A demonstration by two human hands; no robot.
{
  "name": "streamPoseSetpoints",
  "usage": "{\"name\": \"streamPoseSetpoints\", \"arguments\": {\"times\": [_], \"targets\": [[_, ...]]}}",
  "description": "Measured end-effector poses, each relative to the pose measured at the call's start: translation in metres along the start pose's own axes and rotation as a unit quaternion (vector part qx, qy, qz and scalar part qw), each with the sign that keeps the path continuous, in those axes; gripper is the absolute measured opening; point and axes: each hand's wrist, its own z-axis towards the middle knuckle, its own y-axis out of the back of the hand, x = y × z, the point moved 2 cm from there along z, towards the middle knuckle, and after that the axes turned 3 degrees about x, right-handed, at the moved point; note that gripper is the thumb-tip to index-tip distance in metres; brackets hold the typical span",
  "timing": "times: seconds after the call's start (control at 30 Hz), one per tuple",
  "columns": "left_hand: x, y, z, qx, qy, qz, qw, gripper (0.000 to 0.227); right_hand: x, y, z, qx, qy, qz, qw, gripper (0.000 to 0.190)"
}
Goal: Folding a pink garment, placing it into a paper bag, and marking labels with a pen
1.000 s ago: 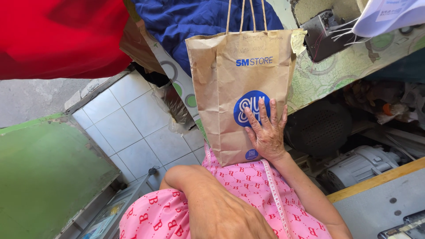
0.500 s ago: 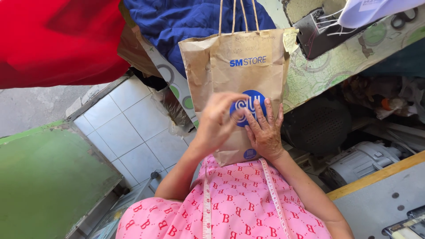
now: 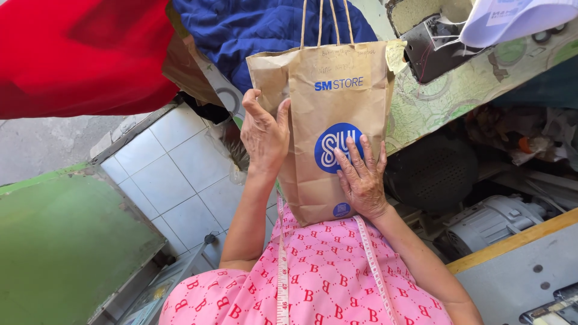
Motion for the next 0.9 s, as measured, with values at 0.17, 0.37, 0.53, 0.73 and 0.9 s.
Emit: {"name": "streamPoseSetpoints", "arguments": {"times": [0.17,0.37,0.53,0.73,0.9], "targets": [[-0.006,0.001,0.005,-0.005,0.035,0.007,0.999,0.057,0.001,-0.001,0.0,-0.005,0.003,-0.003,1.0,0.044],[-0.02,-0.003,-0.004,0.043,0.022,-0.045,0.998,0.065,0.004,-0.002,-0.001,0.011,0.007,-0.023,1.0,0.047],[-0.02,-0.014,-0.009,-0.032,-0.069,0.084,0.994,0.035,0.004,-0.004,-0.001,0.011,0.009,-0.031,0.999,0.046],[-0.008,-0.023,-0.01,-0.03,-0.068,0.094,0.993,0.034,0.002,0.002,-0.004,0.005,0.012,-0.02,1.0,0.043],[-0.006,-0.01,-0.013,0.009,-0.046,0.082,0.996,0.035,-0.022,0.033,-0.029,-0.034,-0.128,0.05,0.99,0.039]]}}
